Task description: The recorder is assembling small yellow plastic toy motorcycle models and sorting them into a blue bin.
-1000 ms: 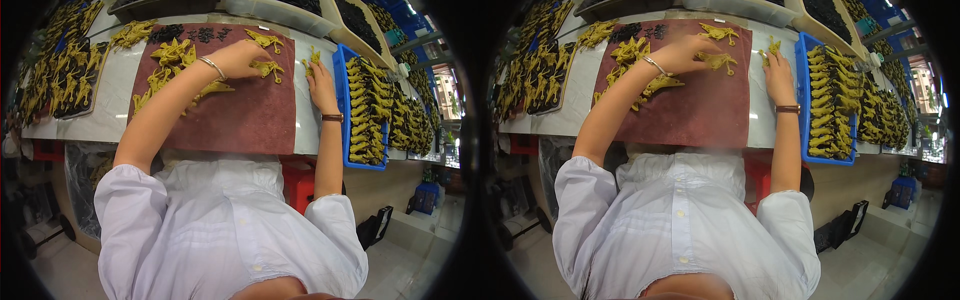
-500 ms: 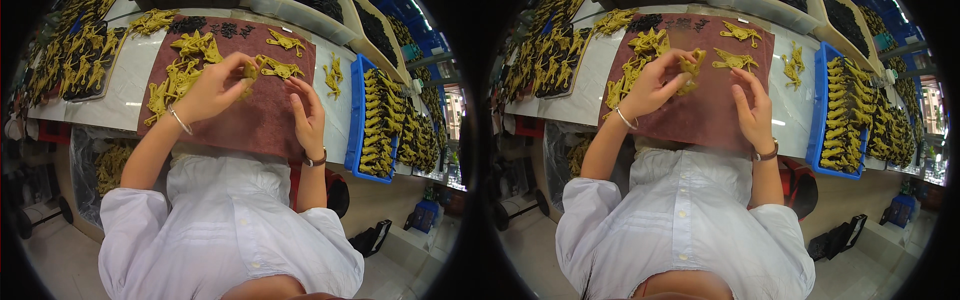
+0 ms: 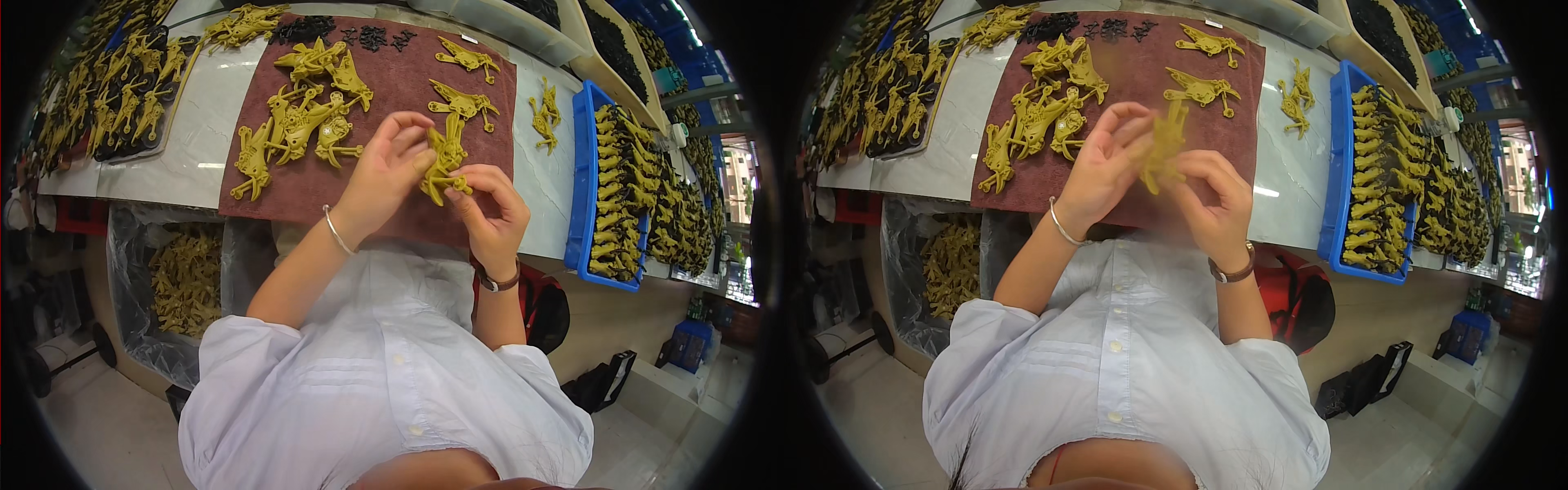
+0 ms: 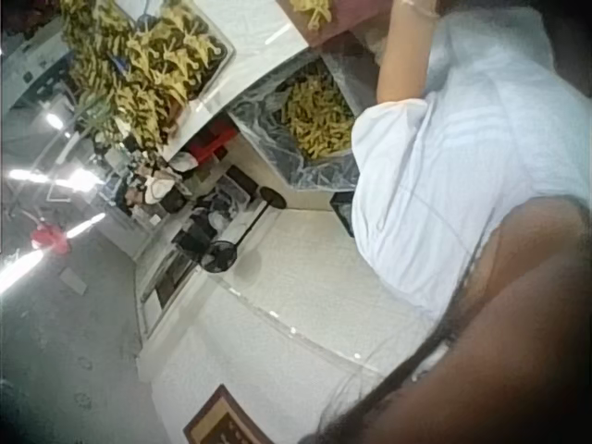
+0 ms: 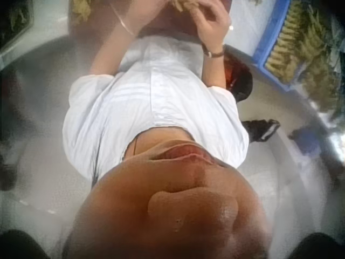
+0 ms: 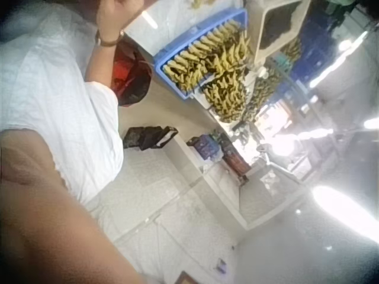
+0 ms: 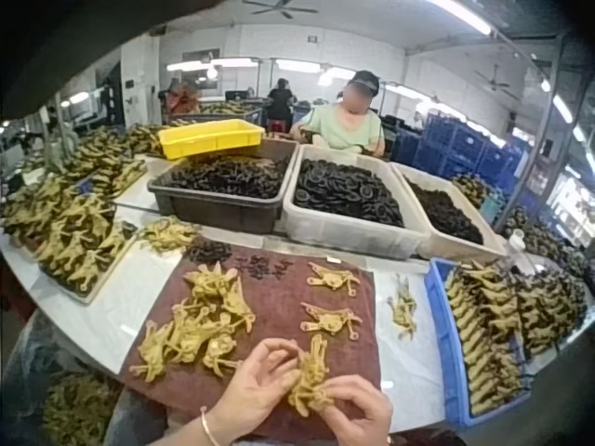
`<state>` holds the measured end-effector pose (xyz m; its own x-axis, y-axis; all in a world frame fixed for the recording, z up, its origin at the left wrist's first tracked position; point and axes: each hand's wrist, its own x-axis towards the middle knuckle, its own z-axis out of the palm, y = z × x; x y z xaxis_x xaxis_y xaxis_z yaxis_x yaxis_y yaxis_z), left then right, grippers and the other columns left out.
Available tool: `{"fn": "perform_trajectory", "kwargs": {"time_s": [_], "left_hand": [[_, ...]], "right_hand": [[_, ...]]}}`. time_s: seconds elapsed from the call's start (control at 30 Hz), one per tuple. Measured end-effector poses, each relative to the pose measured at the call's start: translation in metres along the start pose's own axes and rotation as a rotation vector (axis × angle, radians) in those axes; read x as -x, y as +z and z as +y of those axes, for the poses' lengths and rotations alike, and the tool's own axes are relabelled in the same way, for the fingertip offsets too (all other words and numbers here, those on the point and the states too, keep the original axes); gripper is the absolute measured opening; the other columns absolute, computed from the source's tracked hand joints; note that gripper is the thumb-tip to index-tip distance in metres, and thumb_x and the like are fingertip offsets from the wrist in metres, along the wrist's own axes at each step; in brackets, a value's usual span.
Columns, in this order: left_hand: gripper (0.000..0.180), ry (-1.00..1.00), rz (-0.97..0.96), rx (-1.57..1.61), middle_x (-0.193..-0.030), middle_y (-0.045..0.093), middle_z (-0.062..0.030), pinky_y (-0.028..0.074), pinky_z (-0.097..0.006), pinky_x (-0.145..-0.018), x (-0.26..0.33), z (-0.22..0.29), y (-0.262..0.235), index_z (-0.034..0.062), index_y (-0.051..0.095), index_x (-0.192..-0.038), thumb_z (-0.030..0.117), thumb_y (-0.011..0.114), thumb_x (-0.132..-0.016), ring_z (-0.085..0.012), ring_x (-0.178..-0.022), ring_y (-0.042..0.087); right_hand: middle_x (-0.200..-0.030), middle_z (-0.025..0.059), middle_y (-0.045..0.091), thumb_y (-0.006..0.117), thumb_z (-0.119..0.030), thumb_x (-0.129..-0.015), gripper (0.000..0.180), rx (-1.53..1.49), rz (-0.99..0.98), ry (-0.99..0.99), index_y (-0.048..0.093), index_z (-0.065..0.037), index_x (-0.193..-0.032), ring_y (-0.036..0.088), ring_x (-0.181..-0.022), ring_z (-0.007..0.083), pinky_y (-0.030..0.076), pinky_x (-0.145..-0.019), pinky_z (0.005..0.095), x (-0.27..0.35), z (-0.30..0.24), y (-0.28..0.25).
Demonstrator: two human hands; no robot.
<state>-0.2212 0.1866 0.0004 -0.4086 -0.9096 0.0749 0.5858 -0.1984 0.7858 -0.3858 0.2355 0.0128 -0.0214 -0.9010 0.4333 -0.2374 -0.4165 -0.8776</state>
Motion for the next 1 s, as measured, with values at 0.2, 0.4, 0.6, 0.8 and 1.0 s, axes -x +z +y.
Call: {"fn": "perform_trajectory", "kwargs": {"time_s": [0.2, 0.4, 0.6, 0.8, 1.0], "left_hand": [[0.014, 0.299, -0.014, -0.881, -0.137, 0.055, -0.0149, 0.036, -0.04, -0.106, 0.03, 0.005, 0.008, 0.0063, 0.072, -0.094, 0.006, 0.069, -0.08, -0.034, -0.128, 0.049], [0.016, 0.468, -0.105, -1.159, -0.13, 0.059, -0.0135, 0.042, -0.041, -0.099, 0.032, 0.0, 0.001, 0.0048, 0.07, -0.088, 0.006, 0.075, -0.073, -0.0327, -0.118, 0.057], [0.019, 0.66, -0.118, -1.355, -0.122, 0.062, -0.0105, 0.037, -0.047, -0.103, 0.025, -0.007, 0.014, 0.006, 0.064, -0.086, 0.004, 0.073, -0.07, -0.0317, -0.121, 0.054], [0.019, 0.726, -0.096, -1.415, -0.116, 0.065, -0.007, 0.038, -0.047, -0.102, 0.016, -0.007, 0.012, 0.0081, 0.063, -0.088, 0.005, 0.071, -0.071, -0.0292, -0.117, 0.057], [0.024, 0.601, -0.345, -1.442, -0.11, 0.067, -0.0043, 0.042, -0.045, -0.098, 0.003, -0.011, 0.002, 0.0099, 0.066, -0.098, 0.006, 0.068, -0.075, -0.0258, -0.107, 0.061]], "right_hand": [[-0.092, 0.0123, 0.067, 0.069, 0.006, -0.076, 0.018, 0.234, -0.131, -0.107, 0.067, 0.001, -0.093, 0.066, -0.084, 0.0259, 0.052, -0.073, 0.0322, 0.001, -0.006, -0.015], [-0.092, 0.0122, 0.066, 0.068, 0.005, -0.076, 0.019, 0.311, -0.272, -0.1, 0.067, 0.0, -0.093, 0.066, -0.082, 0.0275, 0.053, -0.07, 0.0338, -0.003, -0.017, -0.023], [-0.093, 0.0115, 0.066, 0.067, 0.005, -0.078, 0.015, 0.41, -0.409, -0.111, 0.065, 0.0, -0.092, 0.066, -0.078, 0.0267, 0.053, -0.068, 0.0324, -0.019, -0.016, -0.045], [-0.093, 0.0107, 0.068, 0.069, -0.003, -0.083, 0.009, 0.723, 0.337, -0.097, 0.068, 0.0, -0.091, 0.067, -0.081, 0.0222, 0.053, -0.066, 0.0323, -0.059, 0.032, -0.111], [-0.096, 0.0161, 0.065, 0.073, -0.01, -0.079, 0.019, 1.016, 0.004, 0.02, 0.07, 0.0, -0.094, 0.063, -0.089, 0.0336, 0.05, -0.079, 0.0386, -0.082, 0.075, -0.135]]}}
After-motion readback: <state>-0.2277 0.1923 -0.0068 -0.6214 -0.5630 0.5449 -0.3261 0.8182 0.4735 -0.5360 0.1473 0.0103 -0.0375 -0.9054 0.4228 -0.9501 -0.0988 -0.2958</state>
